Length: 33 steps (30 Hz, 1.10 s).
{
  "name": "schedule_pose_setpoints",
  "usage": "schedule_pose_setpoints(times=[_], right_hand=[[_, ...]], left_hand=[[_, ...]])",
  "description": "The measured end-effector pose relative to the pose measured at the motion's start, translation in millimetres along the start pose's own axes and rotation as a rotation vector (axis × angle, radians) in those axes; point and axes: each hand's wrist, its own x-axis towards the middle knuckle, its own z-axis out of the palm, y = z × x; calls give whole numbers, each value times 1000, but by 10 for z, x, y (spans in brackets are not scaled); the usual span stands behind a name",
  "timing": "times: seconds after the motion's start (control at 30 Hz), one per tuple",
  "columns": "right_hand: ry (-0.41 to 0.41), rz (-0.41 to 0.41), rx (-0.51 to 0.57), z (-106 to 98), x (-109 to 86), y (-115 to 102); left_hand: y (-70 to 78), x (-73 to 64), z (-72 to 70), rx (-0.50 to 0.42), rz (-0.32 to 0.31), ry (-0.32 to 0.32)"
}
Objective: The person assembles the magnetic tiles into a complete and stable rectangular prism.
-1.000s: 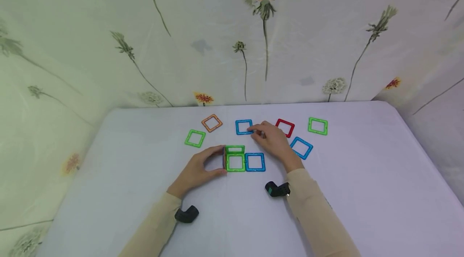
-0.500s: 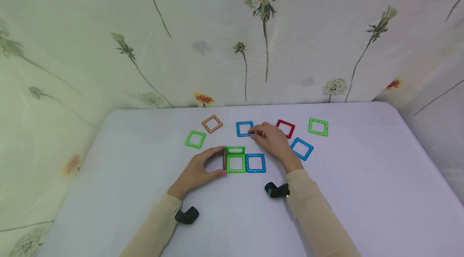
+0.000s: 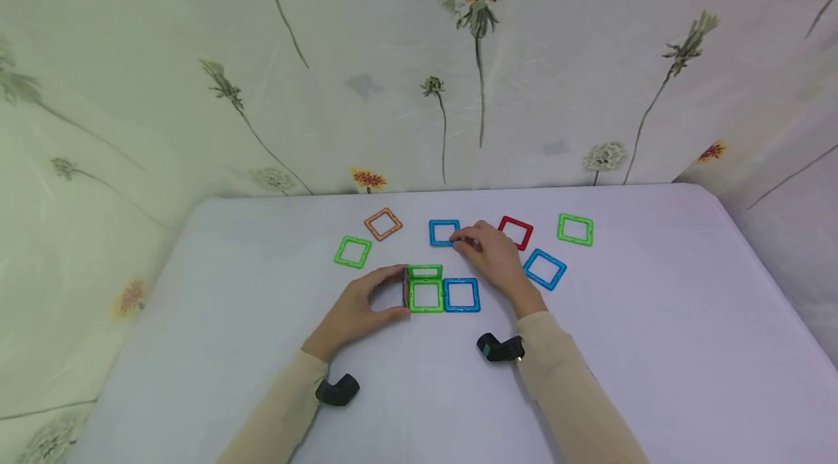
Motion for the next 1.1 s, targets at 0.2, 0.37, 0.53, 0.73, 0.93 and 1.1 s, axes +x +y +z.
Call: schedule_pose_setpoints(times=[0.2, 0.37, 0.53, 0.73, 0.93, 1.1], right_hand=[[68, 19, 85, 24, -5, 59], [112, -20, 144, 25, -10, 71], [115, -14, 223, 18, -21, 53], [93, 62, 287, 19, -71, 41], [133, 25, 343, 25, -92, 50], [185, 2, 355, 18, -107, 40]], left_hand=[[12, 10, -8, 1, 0, -4], [17, 17, -12, 10, -4, -5], [22, 19, -18, 7, -12, -6], [27, 14, -20, -3, -21, -11], [31, 11, -15, 1, -25, -10], [30, 6, -9, 1, -21, -7]])
